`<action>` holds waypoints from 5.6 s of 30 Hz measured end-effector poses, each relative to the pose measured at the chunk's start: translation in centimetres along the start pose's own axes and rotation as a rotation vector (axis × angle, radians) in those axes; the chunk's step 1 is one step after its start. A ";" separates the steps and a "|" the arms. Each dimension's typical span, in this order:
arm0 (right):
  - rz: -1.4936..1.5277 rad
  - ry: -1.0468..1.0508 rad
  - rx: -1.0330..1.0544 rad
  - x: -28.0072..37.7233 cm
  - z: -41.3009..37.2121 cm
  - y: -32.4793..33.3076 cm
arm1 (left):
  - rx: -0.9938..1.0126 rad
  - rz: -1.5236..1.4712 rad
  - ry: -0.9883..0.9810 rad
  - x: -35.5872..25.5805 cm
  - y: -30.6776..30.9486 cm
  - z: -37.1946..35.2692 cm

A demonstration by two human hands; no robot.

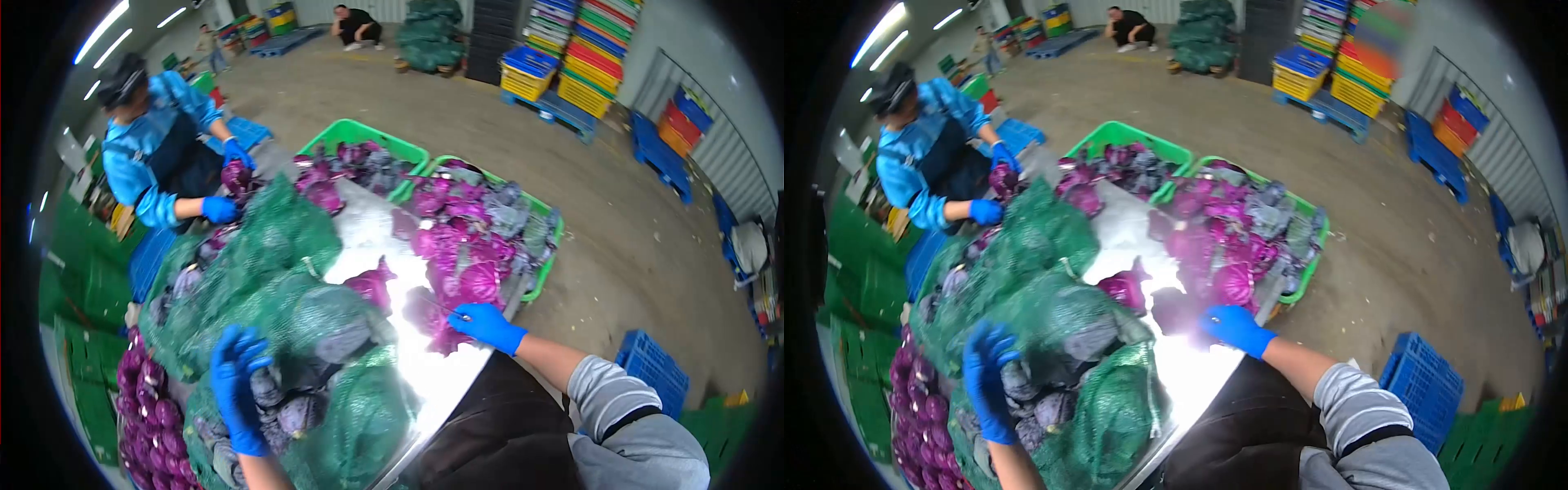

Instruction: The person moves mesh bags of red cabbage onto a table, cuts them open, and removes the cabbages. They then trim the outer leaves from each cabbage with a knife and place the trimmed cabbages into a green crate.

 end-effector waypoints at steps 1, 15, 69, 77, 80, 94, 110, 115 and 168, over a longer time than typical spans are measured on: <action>0.096 -0.011 -0.016 1.2 -1.1 1.2 | 0.095 -0.041 0.087 3.5 -3.5 1.1; 0.248 0.014 0.021 -3.9 7.5 13.6 | 0.216 1.385 0.292 24.8 -29.2 -2.8; -0.064 -0.655 -0.554 -37.3 20.4 19.9 | 1.311 1.420 0.013 63.1 -63.6 11.3; -0.009 -0.465 -0.667 -35.2 19.6 23.9 | 1.384 1.540 -0.077 60.1 -64.2 12.4; -0.104 -0.489 -0.473 -32.0 18.3 26.8 | 1.404 1.551 -0.057 57.6 -63.9 12.7; 0.187 -0.113 -0.550 -31.0 29.0 32.4 | 0.712 0.661 -0.006 37.4 -56.7 10.8; 0.203 0.102 -0.102 -9.4 21.5 21.9 | -0.277 0.791 0.078 13.8 -23.8 -0.2; 0.317 0.185 0.273 5.0 12.3 7.6 | -0.512 1.061 0.017 6.6 -10.9 -8.9; -0.021 0.447 0.096 2.7 4.3 9.5 | 0.022 1.089 0.110 17.7 -27.1 3.6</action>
Point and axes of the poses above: each hand's wrist, its own z-axis towards the middle knuckle, its own y-axis out of the back of the hand, x = y × z, the point moved 8 cm from there along z, towards the middle knuckle, and after that the axes turned 5 degrees about -y, right-handed, at the moved point
